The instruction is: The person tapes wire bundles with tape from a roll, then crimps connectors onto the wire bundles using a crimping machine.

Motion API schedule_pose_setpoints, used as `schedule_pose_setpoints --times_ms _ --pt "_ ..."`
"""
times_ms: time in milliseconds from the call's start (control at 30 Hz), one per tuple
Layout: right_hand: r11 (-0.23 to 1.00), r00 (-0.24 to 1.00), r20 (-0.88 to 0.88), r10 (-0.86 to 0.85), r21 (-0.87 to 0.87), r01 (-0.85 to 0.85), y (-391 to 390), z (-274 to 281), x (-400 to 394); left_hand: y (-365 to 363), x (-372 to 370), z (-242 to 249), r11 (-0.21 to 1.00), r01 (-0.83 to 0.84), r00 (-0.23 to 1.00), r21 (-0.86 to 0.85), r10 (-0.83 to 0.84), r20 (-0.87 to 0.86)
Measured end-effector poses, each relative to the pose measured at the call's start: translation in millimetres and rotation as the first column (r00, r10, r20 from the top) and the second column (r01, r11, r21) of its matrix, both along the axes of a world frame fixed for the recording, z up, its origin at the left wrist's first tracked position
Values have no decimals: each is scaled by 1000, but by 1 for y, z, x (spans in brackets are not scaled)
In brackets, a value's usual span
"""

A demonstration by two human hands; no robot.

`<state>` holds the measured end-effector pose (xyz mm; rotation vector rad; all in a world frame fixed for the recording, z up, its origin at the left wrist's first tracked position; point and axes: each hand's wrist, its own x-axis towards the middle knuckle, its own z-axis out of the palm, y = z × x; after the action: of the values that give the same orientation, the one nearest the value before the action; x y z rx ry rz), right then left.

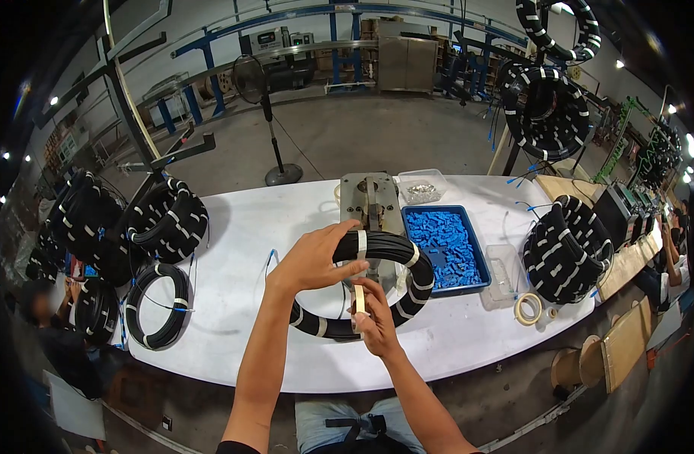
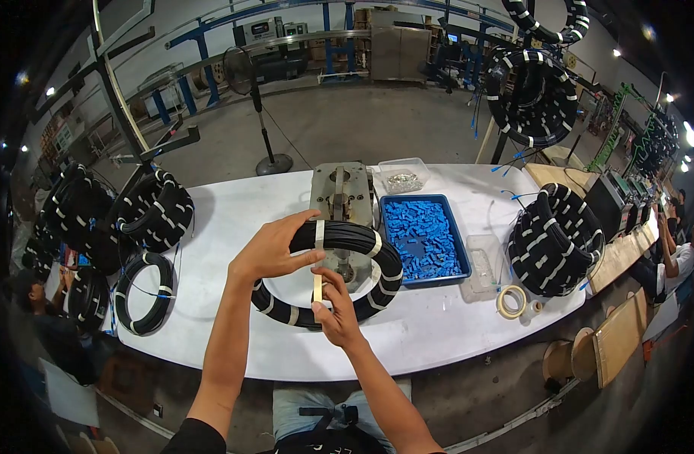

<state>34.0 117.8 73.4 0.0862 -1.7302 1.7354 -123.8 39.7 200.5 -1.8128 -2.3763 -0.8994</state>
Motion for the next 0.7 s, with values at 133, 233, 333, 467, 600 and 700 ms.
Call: schedule_pose_setpoints --times_ms 133,233,333,467,600,700 --pt "990 998 -44 -44 131 49 14 -7 -6 -2 8 3 1000 -18 1000 21 18 3" --pt "930 991 -93 -93 348 120 18 1 0 -2 7 1 998 -57 998 31 58 -6" --pt "954 979 -135 -154 236 183 11 3 5 0 4 -3 997 -55 998 50 56 -15" --pt "991 966 -225 -130 -73 116 4 -9 -3 1 3 -1 997 -60 998 47 60 1" --pt "938 992 -60 -107 -337 81 10 2 -18 0 8 0 997 -49 998 54 51 -26" --pt "980 984 104 -147 -120 159 22 4 -33 -1 15 9 999 -27 1000 17 27 11"
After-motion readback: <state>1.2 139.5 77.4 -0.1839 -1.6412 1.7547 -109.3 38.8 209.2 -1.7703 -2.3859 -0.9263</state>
